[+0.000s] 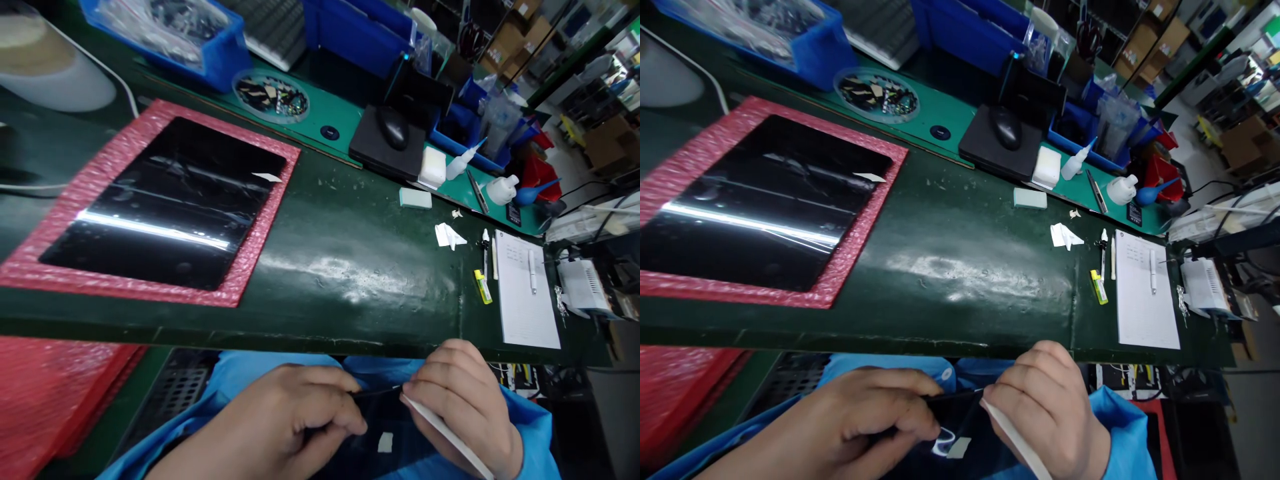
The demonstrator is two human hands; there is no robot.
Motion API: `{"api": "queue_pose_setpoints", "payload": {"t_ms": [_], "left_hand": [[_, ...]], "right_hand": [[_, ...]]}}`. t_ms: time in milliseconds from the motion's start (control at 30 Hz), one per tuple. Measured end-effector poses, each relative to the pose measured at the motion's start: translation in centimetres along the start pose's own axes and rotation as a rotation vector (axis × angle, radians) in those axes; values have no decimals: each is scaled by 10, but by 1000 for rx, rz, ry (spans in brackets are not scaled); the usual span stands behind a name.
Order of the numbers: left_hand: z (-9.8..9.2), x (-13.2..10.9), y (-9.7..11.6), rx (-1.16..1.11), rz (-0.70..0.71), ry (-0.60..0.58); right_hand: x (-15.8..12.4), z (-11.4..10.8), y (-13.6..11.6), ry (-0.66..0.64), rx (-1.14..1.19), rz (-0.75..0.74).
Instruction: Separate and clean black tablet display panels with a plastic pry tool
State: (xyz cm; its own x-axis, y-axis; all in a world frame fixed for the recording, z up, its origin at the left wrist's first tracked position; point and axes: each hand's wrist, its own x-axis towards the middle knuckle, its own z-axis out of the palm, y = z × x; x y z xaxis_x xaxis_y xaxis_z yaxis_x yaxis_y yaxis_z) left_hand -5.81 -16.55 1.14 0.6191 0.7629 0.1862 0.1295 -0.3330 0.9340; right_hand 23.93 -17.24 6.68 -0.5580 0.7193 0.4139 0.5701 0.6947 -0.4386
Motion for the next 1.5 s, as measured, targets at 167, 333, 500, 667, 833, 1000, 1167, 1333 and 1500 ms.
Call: {"api": "queue_pose_setpoints", "payload": {"t_ms": [167, 333, 500, 667, 833, 1000, 1167, 1333, 1500], "left_hand": [[3, 2, -1, 13, 11, 20], [5, 5, 0, -19, -2, 3], [1, 4, 0, -6, 11, 10], [1, 4, 2, -3, 7, 23], [2, 4, 1, -1, 8, 33], [5, 6, -1, 14, 32, 58], [7, 4, -3, -2, 32, 80], [5, 3, -5, -12, 19, 55], [5, 4, -5, -40, -7, 27]], "right_hand": [[1, 0, 0, 0, -4, -1], [3, 0, 0, 5, 7, -1], [3, 2, 2, 11, -12, -22], [3, 3, 2, 20, -13, -26], [5, 3, 1, 23, -9, -34], [6, 5, 1, 25, -23, -29], [4, 6, 1, 16, -34, -25], [3, 10, 0, 19, -27, -24], [1, 14, 1, 25, -28, -22]]}}
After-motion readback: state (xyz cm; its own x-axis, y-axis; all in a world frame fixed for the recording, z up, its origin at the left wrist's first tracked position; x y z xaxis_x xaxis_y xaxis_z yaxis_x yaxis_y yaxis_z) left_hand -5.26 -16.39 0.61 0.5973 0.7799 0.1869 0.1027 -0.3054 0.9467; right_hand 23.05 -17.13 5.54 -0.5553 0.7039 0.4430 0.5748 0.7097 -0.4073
